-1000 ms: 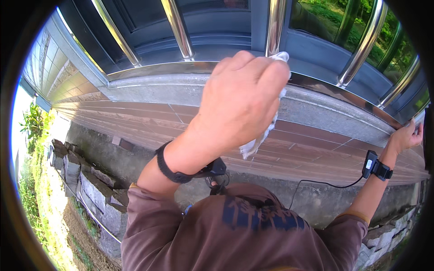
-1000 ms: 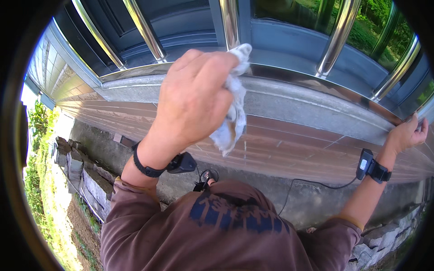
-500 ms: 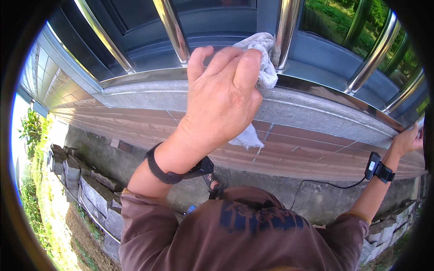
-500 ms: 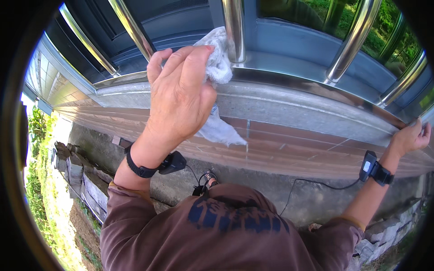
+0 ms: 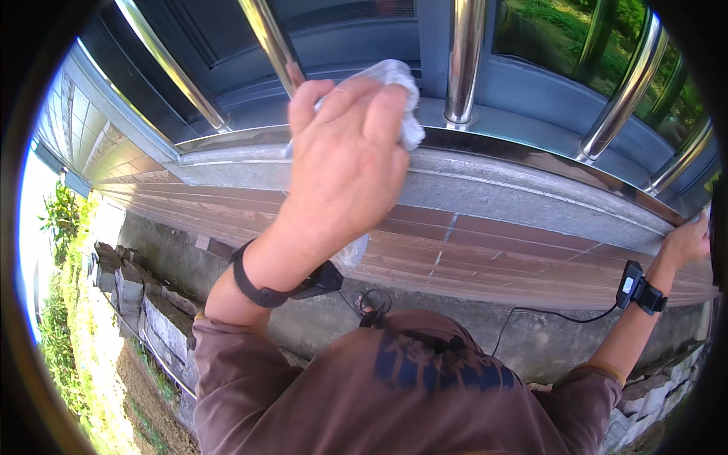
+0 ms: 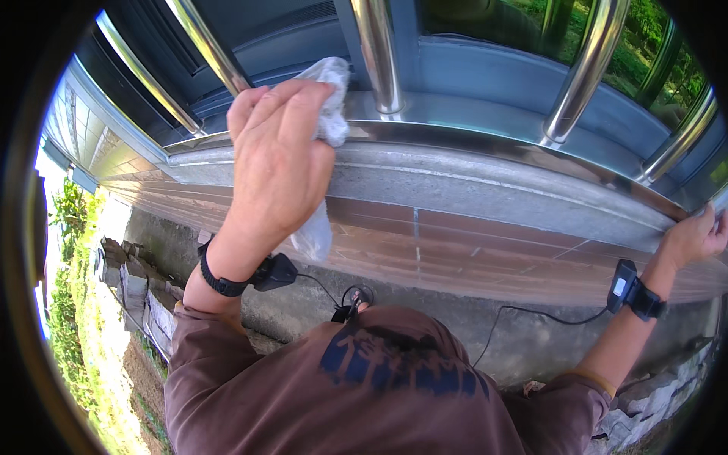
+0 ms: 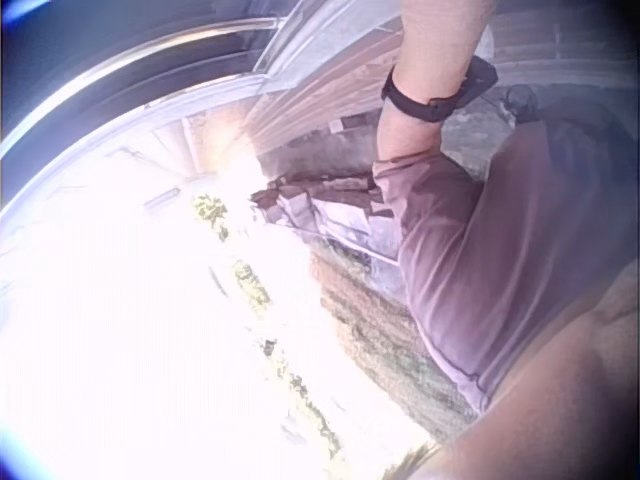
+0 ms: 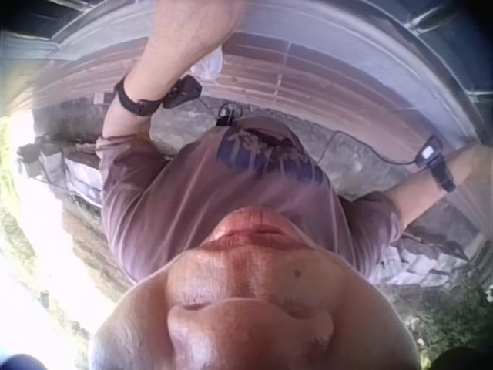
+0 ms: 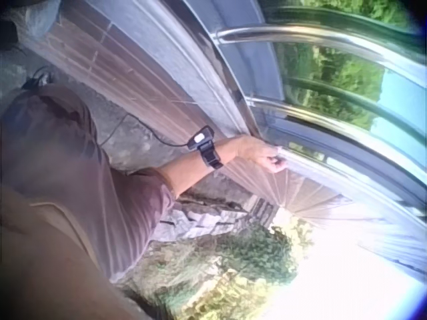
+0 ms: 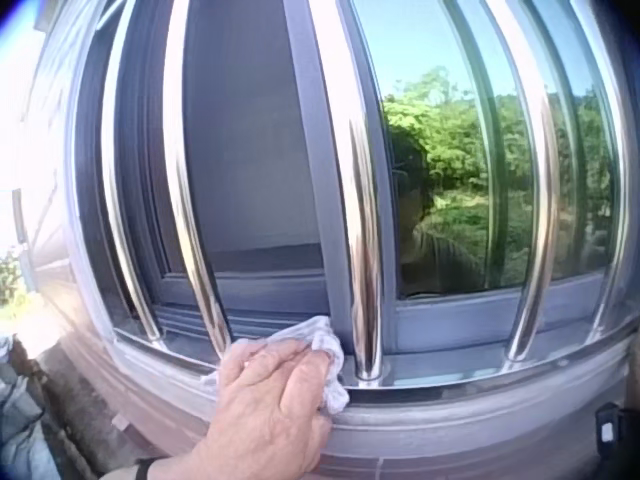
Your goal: Cleaning the exterior window frame and glass with a white cloth.
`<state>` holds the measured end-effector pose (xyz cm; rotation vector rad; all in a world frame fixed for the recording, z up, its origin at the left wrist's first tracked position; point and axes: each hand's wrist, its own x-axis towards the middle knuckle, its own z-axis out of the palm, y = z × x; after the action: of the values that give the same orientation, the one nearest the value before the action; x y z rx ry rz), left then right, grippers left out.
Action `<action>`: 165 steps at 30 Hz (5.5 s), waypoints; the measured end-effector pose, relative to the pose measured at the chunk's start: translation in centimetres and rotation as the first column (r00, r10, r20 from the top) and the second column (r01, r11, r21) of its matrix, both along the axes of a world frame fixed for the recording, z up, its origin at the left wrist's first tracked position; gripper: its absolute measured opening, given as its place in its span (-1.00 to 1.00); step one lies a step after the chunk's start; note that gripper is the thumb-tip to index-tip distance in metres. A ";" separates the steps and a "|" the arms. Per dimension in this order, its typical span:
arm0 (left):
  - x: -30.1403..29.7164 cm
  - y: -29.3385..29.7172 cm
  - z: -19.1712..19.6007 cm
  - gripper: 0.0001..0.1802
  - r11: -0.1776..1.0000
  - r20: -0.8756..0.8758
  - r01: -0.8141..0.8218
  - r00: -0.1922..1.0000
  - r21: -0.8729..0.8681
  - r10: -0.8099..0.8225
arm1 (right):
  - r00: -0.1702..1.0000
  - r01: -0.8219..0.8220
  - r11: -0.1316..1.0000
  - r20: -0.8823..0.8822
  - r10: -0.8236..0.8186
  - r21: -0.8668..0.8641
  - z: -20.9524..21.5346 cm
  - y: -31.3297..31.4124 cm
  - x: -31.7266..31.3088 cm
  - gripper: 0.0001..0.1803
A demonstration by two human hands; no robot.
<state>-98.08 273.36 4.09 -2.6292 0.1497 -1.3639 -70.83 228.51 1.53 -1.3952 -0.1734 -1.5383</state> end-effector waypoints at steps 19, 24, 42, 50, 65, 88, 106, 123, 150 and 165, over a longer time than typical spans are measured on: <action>-4.8 6.6 -1.7 -0.60 0.376 0.542 0.540 0.833 -0.753 -0.110 | 0.990 0.141 0.956 0.054 -0.132 -0.258 1.1 1.7 -2.3 -0.66; -3.1 6.2 -2.1 -0.39 0.972 0.084 0.009 0.996 -0.235 0.011 | 0.973 0.228 0.882 0.141 -0.185 -0.414 2.3 12.9 -10.9 -0.57; -4.9 15.0 -2.8 -0.49 0.991 0.177 0.132 0.975 0.012 -0.132 | 0.910 0.374 -0.042 0.376 -0.174 -0.926 9.4 34.3 -21.0 -0.67; -4.4 15.4 -3.6 -0.50 0.984 0.210 0.178 0.963 -0.022 -0.170 | 0.852 0.523 0.095 0.523 -0.030 -0.847 8.5 34.8 -17.7 -0.76; -4.8 15.1 -3.9 -0.57 0.982 0.232 0.169 0.962 -0.084 -0.146 | 0.888 0.423 -0.125 0.438 -0.140 -0.898 9.3 40.3 -17.8 -0.31; -4.5 15.3 -4.4 -0.68 0.934 0.267 0.329 0.920 -0.135 -0.286 | 0.898 0.245 -0.363 0.352 -0.264 -0.899 11.1 39.7 -17.1 -0.29; -3.4 14.1 -4.8 -0.77 0.920 0.408 0.355 0.874 -0.163 -0.265 | 0.946 0.264 -0.451 0.320 -0.051 -0.853 13.2 44.9 -18.2 -0.03; -3.2 13.8 -4.8 -0.86 0.894 0.436 0.396 0.857 -0.211 -0.276 | 0.860 0.254 -0.453 0.414 -0.299 -0.854 11.3 39.3 -17.2 -0.21; -3.5 14.7 -5.1 -0.77 0.904 0.403 0.403 0.858 -0.144 -0.318 | 0.889 0.457 -0.484 0.394 0.232 -0.746 14.2 48.1 -17.8 -0.26; -4.2 15.3 -4.6 -0.78 0.898 0.317 0.411 0.882 -0.158 -0.348 | 0.815 0.578 -0.377 0.495 0.301 -0.724 13.8 44.0 -16.5 -0.50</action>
<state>-102.25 288.65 -0.48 -2.6328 0.5327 -1.9760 -87.36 272.50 15.31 -2.1690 -2.4760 -1.9491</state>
